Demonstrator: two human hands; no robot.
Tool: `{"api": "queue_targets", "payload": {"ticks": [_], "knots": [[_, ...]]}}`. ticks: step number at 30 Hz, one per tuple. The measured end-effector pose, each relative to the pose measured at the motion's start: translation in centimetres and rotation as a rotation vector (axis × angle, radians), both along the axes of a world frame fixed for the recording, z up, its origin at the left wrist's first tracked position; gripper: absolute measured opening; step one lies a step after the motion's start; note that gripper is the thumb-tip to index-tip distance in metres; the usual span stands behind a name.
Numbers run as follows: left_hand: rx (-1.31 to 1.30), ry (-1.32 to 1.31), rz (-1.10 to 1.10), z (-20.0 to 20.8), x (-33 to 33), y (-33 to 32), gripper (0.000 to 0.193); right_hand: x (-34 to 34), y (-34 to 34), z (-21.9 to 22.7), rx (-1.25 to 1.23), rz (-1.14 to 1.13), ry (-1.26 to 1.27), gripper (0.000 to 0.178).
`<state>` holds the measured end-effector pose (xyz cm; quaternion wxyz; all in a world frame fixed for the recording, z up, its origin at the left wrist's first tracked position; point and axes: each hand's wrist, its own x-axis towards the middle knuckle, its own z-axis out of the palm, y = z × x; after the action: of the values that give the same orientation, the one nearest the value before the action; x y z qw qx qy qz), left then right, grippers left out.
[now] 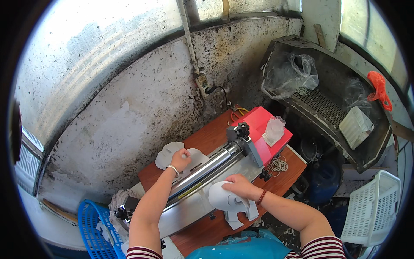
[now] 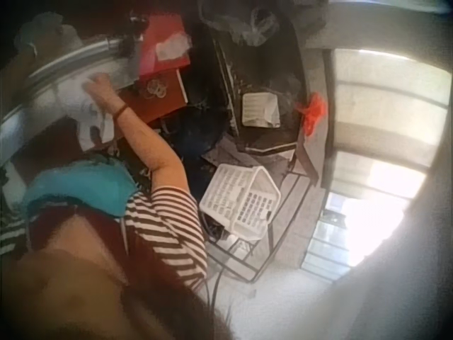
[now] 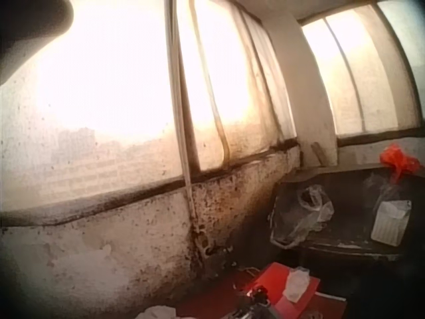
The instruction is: The person feeds fabric mask pieces through a roller machine by hand, collects the pieces from the opposite side, and stacks them together.
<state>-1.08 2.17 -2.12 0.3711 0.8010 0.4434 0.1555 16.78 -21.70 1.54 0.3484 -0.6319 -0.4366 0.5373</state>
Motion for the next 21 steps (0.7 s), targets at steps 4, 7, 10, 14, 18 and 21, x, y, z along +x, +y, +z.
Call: {"api": "queue_targets", "payload": {"ticks": [4,7,10,14,18,21], "knots": [[0.072,-0.100,0.026,0.8,0.1,0.0,0.015,0.4,0.0,-1.0,-0.033,-0.106,0.143,0.032],[0.245,-0.196,0.056,1.8,-0.3,-0.2,0.024,0.4,0.4,-1.1,-0.013,-0.087,-0.080,0.032],[0.503,-0.327,0.110,4.4,-0.1,-1.4,0.046,0.6,0.5,-1.1,0.072,-0.083,-0.266,0.037],[0.623,-0.016,-0.104,5.2,-0.1,-2.2,0.045,0.6,1.5,-1.1,0.068,-0.043,-0.364,0.044],[0.515,0.316,-0.346,3.8,-0.3,-2.3,0.028,0.2,2.2,-0.1,-0.003,-0.070,-0.262,0.038],[0.279,0.465,-0.458,3.2,0.3,-2.3,0.029,0.2,1.4,-1.4,0.000,-0.074,-0.193,0.033]]}}
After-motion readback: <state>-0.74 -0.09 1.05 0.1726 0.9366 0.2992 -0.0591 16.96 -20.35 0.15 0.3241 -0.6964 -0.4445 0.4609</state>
